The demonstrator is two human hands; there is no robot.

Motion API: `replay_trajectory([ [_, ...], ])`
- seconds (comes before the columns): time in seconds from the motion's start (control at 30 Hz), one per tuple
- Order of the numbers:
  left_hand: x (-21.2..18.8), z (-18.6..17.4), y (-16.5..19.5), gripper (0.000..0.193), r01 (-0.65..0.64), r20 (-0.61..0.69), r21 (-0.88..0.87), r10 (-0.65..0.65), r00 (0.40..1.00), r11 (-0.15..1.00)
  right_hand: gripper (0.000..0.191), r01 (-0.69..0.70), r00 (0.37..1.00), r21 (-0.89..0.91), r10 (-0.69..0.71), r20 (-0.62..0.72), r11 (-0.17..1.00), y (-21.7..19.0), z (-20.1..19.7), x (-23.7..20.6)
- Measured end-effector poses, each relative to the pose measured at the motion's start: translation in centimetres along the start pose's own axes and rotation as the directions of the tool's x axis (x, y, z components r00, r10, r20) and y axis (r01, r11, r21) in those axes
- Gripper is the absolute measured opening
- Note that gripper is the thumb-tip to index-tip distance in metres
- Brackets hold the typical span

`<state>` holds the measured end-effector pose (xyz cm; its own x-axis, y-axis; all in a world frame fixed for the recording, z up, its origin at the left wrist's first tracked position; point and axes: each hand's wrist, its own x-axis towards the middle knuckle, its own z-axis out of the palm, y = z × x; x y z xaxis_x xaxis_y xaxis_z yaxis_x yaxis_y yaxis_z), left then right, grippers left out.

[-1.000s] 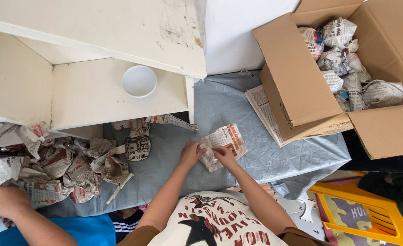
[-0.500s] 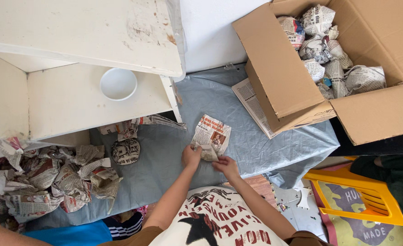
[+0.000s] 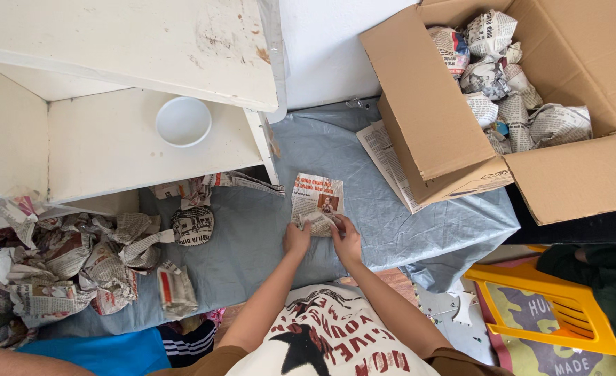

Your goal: The person wraps ceramic cups and bowls in sheets of newspaper, crumples the paper around each piece, and places the wrapped pieces into a cardboard box. The person also takes cups from a nearby shelf one at a time to wrap them.

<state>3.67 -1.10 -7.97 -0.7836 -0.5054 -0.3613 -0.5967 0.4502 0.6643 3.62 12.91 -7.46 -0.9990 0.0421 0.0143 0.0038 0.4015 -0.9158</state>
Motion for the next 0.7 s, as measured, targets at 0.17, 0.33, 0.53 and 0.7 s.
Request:
replay_trajectory([
  [0.17,-2.2,0.4,-1.8,0.068,-0.465,-0.311,-0.229,0.388,0.867,0.855,0.021,0.102,0.992,-0.24,-0.08,0.1,0.965,-0.5,-0.2,2.4],
  [0.33,-2.1,-0.2,-2.5,0.039,-0.5,-0.171,-0.185,0.473,0.864,0.846,0.018,0.156,0.974,-0.364,-0.083,0.209,0.918,0.0,0.2,5.4],
  [0.53,-0.5,-1.7,-0.6,0.038,-0.29,0.011,-0.043,0.291,0.957,0.956,0.032,0.196,0.971,-0.261,-0.15,0.187,0.945,-0.5,-1.0,5.2],
  [0.7,1.7,-2.0,1.3,0.042,-0.169,0.088,-0.01,0.169,0.982,0.986,0.047,0.709,0.704,-0.396,-0.564,0.431,0.583,-0.8,-3.2,1.7],
])
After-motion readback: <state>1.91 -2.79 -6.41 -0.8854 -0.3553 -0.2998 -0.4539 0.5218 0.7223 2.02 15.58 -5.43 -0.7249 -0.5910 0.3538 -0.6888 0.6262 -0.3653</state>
